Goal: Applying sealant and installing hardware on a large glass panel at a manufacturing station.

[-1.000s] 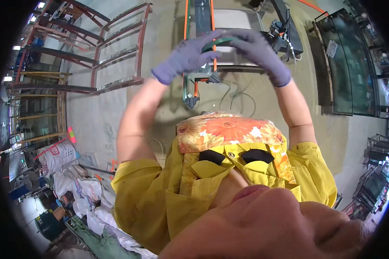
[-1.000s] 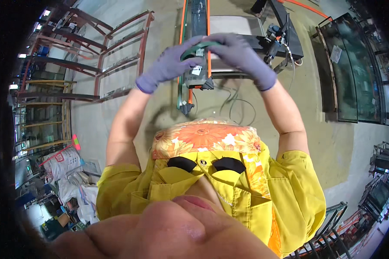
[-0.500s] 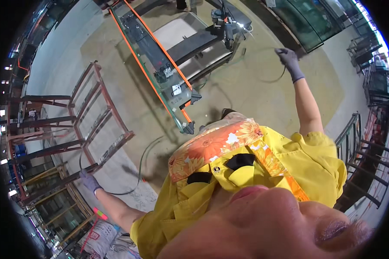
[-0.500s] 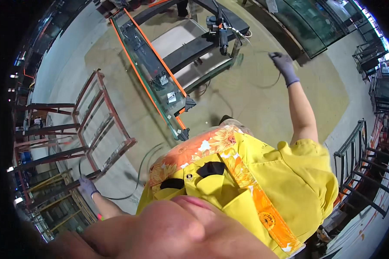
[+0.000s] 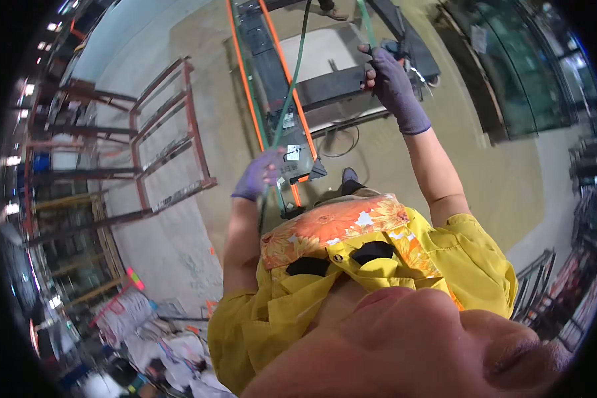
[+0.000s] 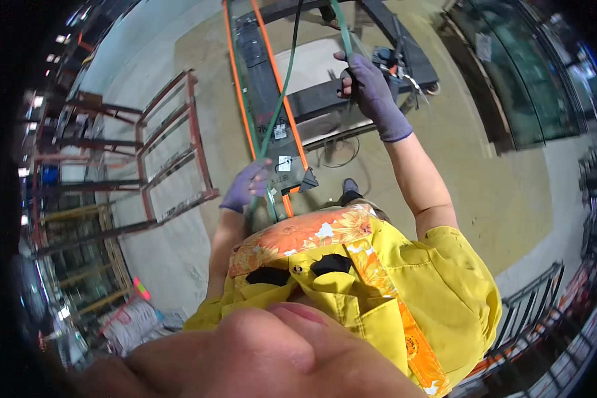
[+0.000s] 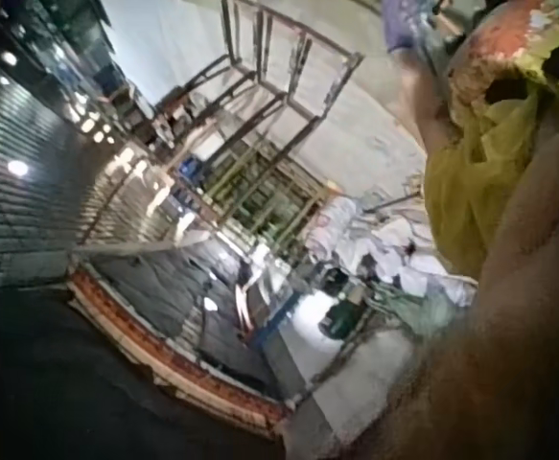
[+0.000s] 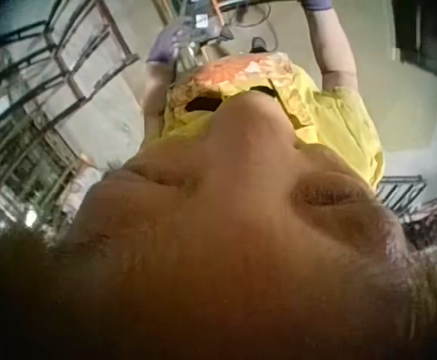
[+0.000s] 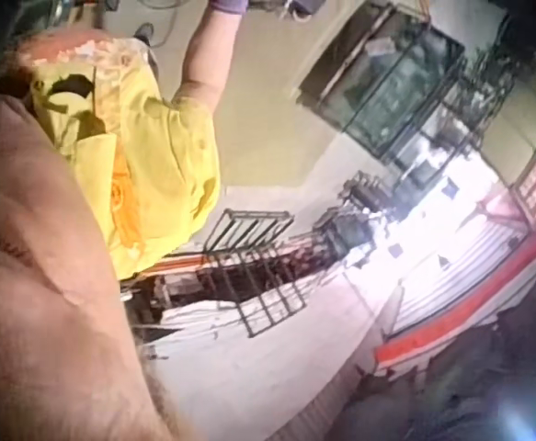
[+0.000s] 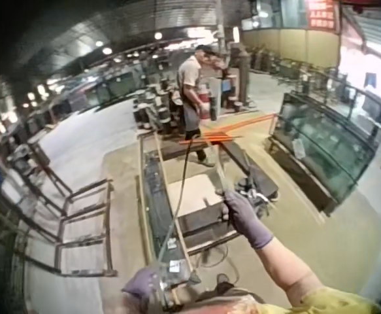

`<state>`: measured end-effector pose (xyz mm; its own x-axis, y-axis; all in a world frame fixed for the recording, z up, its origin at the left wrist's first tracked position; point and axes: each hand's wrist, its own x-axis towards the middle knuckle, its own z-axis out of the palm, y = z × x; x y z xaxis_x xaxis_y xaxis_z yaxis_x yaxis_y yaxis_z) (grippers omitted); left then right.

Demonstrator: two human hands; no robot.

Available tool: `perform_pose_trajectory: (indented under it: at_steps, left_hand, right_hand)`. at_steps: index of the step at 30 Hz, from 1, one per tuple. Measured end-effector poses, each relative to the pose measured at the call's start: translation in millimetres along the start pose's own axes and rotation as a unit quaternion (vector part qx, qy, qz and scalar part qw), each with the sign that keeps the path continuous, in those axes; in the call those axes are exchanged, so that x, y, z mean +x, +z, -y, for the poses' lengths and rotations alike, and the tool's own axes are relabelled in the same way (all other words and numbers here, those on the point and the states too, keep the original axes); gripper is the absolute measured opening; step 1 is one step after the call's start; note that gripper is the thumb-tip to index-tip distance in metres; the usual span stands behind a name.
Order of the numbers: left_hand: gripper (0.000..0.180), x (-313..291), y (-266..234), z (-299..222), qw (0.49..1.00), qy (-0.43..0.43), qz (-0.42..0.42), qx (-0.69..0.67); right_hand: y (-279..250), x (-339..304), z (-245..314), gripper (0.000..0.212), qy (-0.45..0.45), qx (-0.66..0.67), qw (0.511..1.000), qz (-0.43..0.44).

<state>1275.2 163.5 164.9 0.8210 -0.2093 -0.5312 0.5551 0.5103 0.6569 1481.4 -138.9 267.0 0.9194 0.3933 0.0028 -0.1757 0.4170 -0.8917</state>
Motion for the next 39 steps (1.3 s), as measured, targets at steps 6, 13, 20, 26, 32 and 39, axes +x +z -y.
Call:
perform_pose_trajectory:
  at_steps: [6, 13, 20, 26, 32, 39]
  left_hand:
    - [0.029, 47, 56, -21, 0.996, 0.065, -0.022, -0.064]
    - [0.031, 91, 77, -71, 0.993, 0.087, -0.048, -0.063]
    - [0.029, 113, 79, -80, 0.989, 0.105, -0.082, -0.064]
    - [0.024, 115, 79, -77, 0.989, 0.084, -0.102, -0.067]
    - [0.022, 110, 76, -82, 0.991, 0.083, -0.075, -0.069]
    - [0.030, 92, 69, -97, 0.992, 0.106, -0.066, -0.037]
  right_hand:
    - [9, 81, -18, 0.033, 0.113, 0.099, 0.988, 0.030]
    - [12, 150, -18, 0.037, 0.126, 0.053, 0.990, 0.037]
    - [1, 168, -30, 0.039, 0.137, 0.054, 0.986, 0.076]
    - [-5, 162, -35, 0.039, 0.154, 0.050, 0.984, 0.070]
    - [-2, 152, -32, 0.038, 0.139, 0.046, 0.987, 0.064]
    - [25, 139, -23, 0.037, 0.147, 0.025, 0.988, 0.039]
